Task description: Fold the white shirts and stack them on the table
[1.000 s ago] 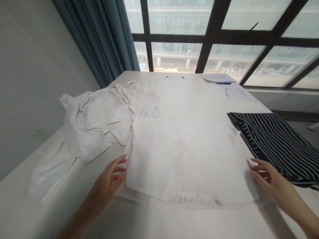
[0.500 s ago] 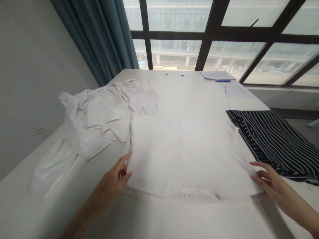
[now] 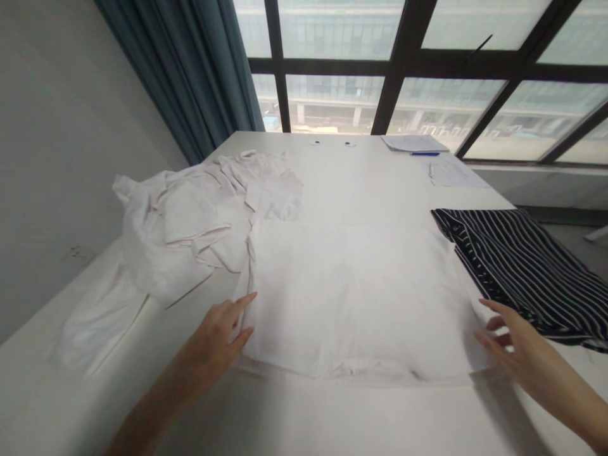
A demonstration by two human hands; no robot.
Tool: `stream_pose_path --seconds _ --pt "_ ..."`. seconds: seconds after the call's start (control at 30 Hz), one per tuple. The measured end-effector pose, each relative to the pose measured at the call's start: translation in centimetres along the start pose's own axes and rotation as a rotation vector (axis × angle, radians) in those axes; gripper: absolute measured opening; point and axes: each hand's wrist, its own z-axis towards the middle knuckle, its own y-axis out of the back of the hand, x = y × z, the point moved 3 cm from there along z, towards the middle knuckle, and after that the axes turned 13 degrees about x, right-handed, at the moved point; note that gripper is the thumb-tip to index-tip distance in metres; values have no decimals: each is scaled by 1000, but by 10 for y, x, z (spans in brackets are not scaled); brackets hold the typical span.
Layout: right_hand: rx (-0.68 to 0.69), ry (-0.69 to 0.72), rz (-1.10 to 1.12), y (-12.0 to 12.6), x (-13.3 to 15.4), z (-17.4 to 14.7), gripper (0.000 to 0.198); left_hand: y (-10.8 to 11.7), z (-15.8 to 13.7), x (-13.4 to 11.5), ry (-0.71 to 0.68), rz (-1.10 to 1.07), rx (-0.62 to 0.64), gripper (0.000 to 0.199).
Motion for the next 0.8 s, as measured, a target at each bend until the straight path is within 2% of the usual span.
stream_pose_path --seconds 0.1,0.17,0.3,0.37,0.43,0.57,0.67,0.8 --pt "-24 171 -141 8 27 15 56 10 15 -13 -88 109 -56 42" --pt "-5 301 -214 10 57 27 51 15 32 -29 -187 149 -28 37" --pt "109 569 -311 1 129 57 39 19 82 -70 -359 220 31 33" --pt "138 645 -343 -10 159 78 36 15 112 -90 -431 257 35 32" --pt "149 666 -349 -25 181 104 34 7 142 -104 -443 295 20 33" --pt "121 570 -348 -61 201 150 38 -19 186 -113 -337 351 -51 47" --pt "98 517 -362 -84 198 165 42 -38 199 -105 -237 387 -39 54" --pt "114 475 -400 -97 184 166 46 -46 199 -94 -224 406 -9 58"
